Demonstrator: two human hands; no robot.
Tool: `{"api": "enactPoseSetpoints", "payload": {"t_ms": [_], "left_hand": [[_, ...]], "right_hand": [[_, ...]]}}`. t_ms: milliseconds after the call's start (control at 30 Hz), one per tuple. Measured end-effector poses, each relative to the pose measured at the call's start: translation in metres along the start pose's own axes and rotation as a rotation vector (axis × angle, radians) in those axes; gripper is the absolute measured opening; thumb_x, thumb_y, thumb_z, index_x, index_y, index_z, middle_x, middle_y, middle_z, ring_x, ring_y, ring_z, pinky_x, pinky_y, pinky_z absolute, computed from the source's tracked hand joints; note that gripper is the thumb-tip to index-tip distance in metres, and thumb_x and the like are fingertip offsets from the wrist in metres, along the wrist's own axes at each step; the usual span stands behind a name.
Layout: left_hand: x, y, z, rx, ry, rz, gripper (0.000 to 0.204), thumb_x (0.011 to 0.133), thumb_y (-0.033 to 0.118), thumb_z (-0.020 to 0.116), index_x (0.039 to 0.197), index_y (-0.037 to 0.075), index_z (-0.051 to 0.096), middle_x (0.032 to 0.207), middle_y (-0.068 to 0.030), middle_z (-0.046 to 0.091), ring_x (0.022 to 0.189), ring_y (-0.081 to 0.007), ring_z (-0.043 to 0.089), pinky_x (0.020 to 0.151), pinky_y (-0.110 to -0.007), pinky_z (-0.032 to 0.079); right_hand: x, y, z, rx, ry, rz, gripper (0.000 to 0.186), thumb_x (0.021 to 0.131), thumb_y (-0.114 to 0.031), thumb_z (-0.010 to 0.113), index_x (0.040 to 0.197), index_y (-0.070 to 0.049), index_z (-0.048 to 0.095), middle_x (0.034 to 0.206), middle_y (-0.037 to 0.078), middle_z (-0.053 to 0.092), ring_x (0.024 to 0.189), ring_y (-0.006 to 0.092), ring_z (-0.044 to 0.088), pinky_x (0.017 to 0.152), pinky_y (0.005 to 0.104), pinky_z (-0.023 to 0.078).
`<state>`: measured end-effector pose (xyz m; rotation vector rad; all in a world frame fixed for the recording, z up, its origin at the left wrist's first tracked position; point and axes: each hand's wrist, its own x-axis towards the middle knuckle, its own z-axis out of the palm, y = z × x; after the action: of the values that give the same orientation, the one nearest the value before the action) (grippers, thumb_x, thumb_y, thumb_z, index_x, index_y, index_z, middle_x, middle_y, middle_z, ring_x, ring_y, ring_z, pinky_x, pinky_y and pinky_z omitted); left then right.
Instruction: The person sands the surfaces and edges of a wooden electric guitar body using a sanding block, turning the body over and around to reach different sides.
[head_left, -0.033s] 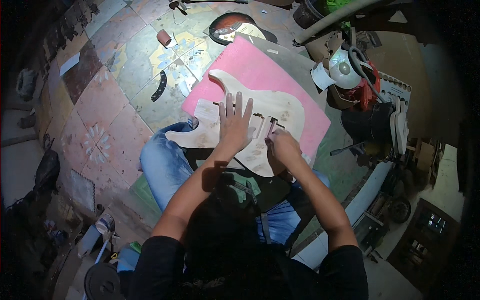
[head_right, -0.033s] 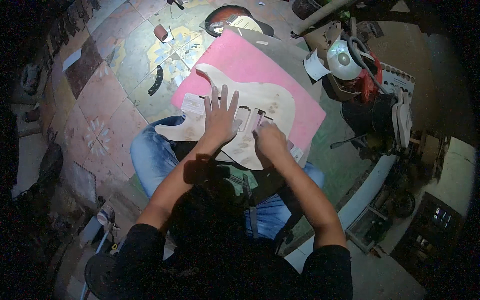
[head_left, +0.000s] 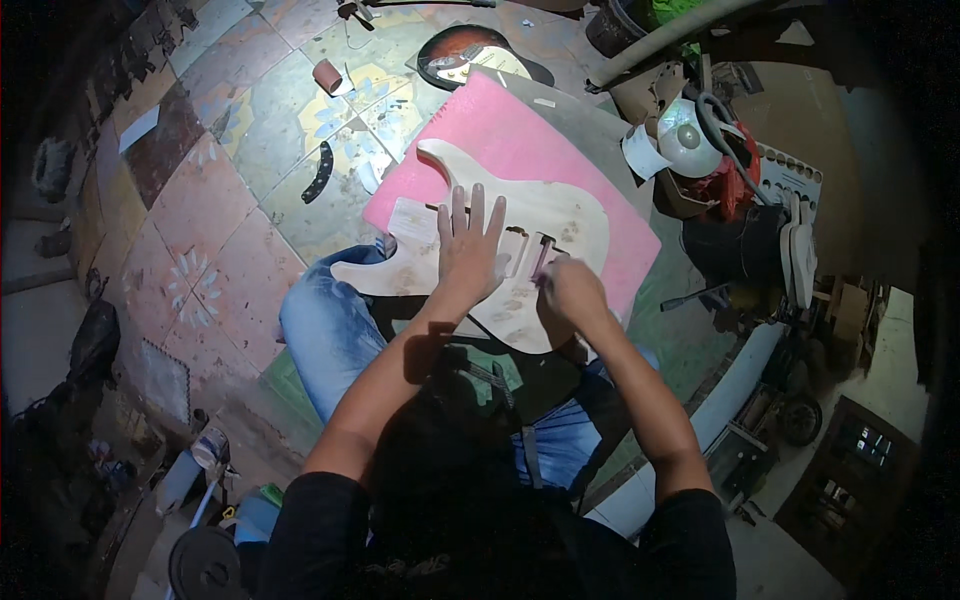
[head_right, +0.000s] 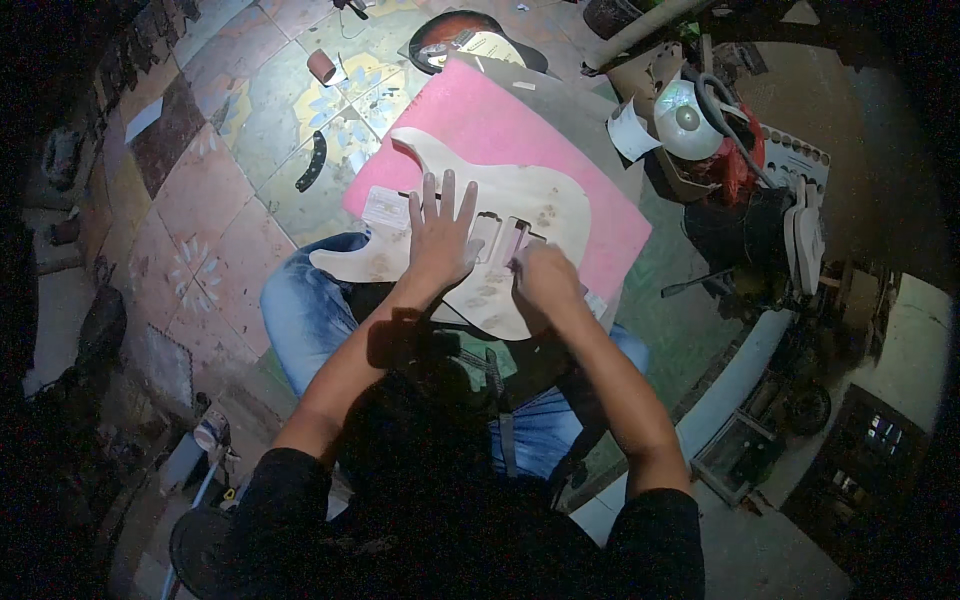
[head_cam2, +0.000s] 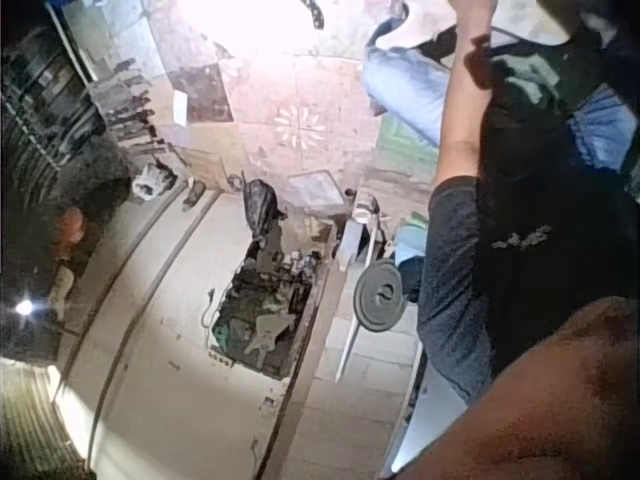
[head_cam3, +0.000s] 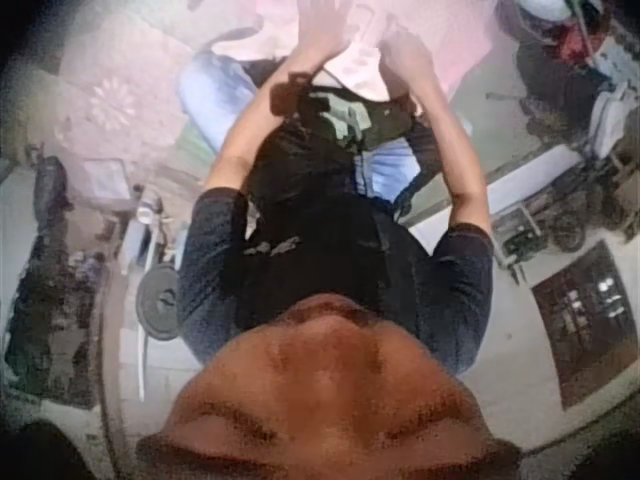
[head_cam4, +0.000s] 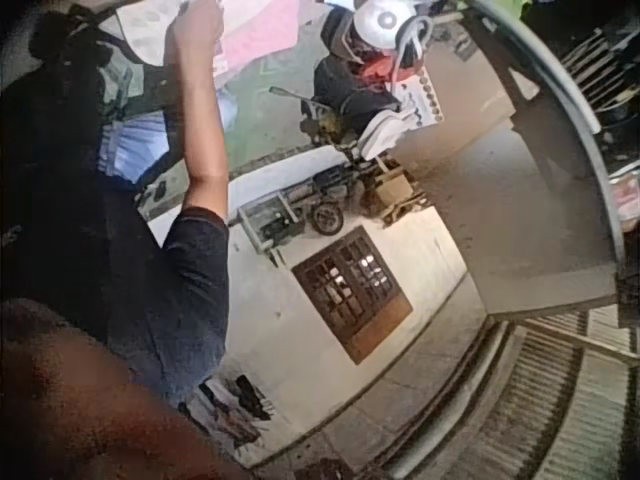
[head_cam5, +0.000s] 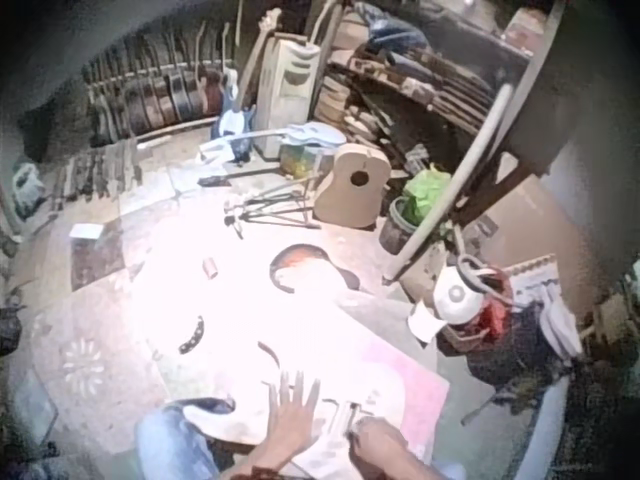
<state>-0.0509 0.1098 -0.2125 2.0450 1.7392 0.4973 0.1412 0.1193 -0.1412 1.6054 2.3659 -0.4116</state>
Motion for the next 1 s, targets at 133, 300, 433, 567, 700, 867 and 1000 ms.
{"api": "enactPoseSetpoints", "payload": {"t_ms": [133, 300, 433, 567, 700, 867, 1000], "left_hand": [[0.004, 0.003, 0.0, -0.009, -0.006, 0.008, 0.093, 0.081, 0.037, 0.074, 0.156, 0.009, 0.029, 0.161, -0.0271, 0.017, 0.148, -0.0512, 0.012, 0.115, -0.069, 0.014], [0.004, 0.005, 0.003, -0.013, 0.026, 0.023, 0.092, 0.081, 0.037, 0.074, 0.156, 0.009, 0.029, 0.161, -0.0274, 0.018, 0.148, -0.0515, 0.012, 0.115, -0.069, 0.013], [0.0, -0.001, -0.001, 0.003, 0.015, 0.013, 0.092, 0.081, 0.036, 0.073, 0.156, 0.009, 0.029, 0.161, -0.0275, 0.018, 0.148, -0.0516, 0.013, 0.115, -0.069, 0.014], [0.005, 0.008, -0.002, -0.006, 0.068, 0.016, 0.088, 0.079, 0.032, 0.075, 0.154, 0.008, 0.035, 0.158, -0.0255, 0.025, 0.147, -0.0482, 0.018, 0.116, -0.064, 0.017], [0.0, 0.003, -0.003, 0.013, 0.03, 0.012, 0.09, 0.079, 0.033, 0.075, 0.155, 0.008, 0.033, 0.16, -0.0255, 0.023, 0.148, -0.0486, 0.016, 0.116, -0.065, 0.016], [0.005, 0.01, 0.001, 0.027, 0.014, 0.007, 0.093, 0.08, 0.036, 0.075, 0.156, 0.009, 0.031, 0.161, -0.0256, 0.02, 0.148, -0.0498, 0.014, 0.116, -0.066, 0.016], [0.004, 0.005, 0.0, 0.038, -0.018, 0.025, 0.092, 0.083, 0.038, 0.072, 0.157, 0.007, 0.027, 0.162, -0.0289, 0.016, 0.148, -0.0539, 0.01, 0.114, -0.07, 0.014]], "right_hand": [[0.005, 0.0, -0.007, -0.03, 0.184, 0.013, 0.014, 0.086, -0.009, 0.06, 0.094, 0.0, 0.067, 0.097, 0.019, 0.061, 0.094, 0.0372, 0.06, 0.074, 0.0489, 0.055], [-0.012, 0.021, 0.028, 0.11, -0.091, 0.022, 0.016, 0.087, -0.011, 0.061, 0.094, 0.003, 0.064, 0.098, 0.019, 0.061, 0.094, 0.0387, 0.06, 0.075, 0.0511, 0.054], [-0.002, -0.004, -0.011, 0.059, 0.13, 0.063, 0.018, 0.089, -0.013, 0.062, 0.103, -0.003, 0.067, 0.099, 0.019, 0.061, 0.095, 0.0377, 0.061, 0.078, 0.0492, 0.053], [-0.002, 0.003, 0.02, 0.094, 0.34, 0.102, 0.013, 0.089, -0.014, 0.066, 0.099, -0.009, 0.072, 0.092, 0.016, 0.062, 0.089, 0.0371, 0.062, 0.076, 0.0482, 0.052], [-0.011, 0.008, 0.015, 0.284, -0.057, 0.115, 0.019, 0.088, -0.015, 0.067, 0.106, -0.009, 0.07, 0.094, 0.017, 0.062, 0.091, 0.0383, 0.062, 0.078, 0.0495, 0.051], [0.006, 0.009, 0.02, 0.089, 0.292, 0.164, 0.02, 0.086, -0.011, 0.059, 0.102, -0.004, 0.067, 0.103, 0.021, 0.06, 0.088, 0.0429, 0.061, 0.079, 0.052, 0.052], [-0.011, 0.004, 0.039, 0.323, 0.191, 0.147, 0.02, 0.087, -0.011, 0.056, 0.099, -0.002, 0.07, 0.097, 0.022, 0.064, 0.087, 0.0439, 0.064, 0.081, 0.0504, 0.052]]}}
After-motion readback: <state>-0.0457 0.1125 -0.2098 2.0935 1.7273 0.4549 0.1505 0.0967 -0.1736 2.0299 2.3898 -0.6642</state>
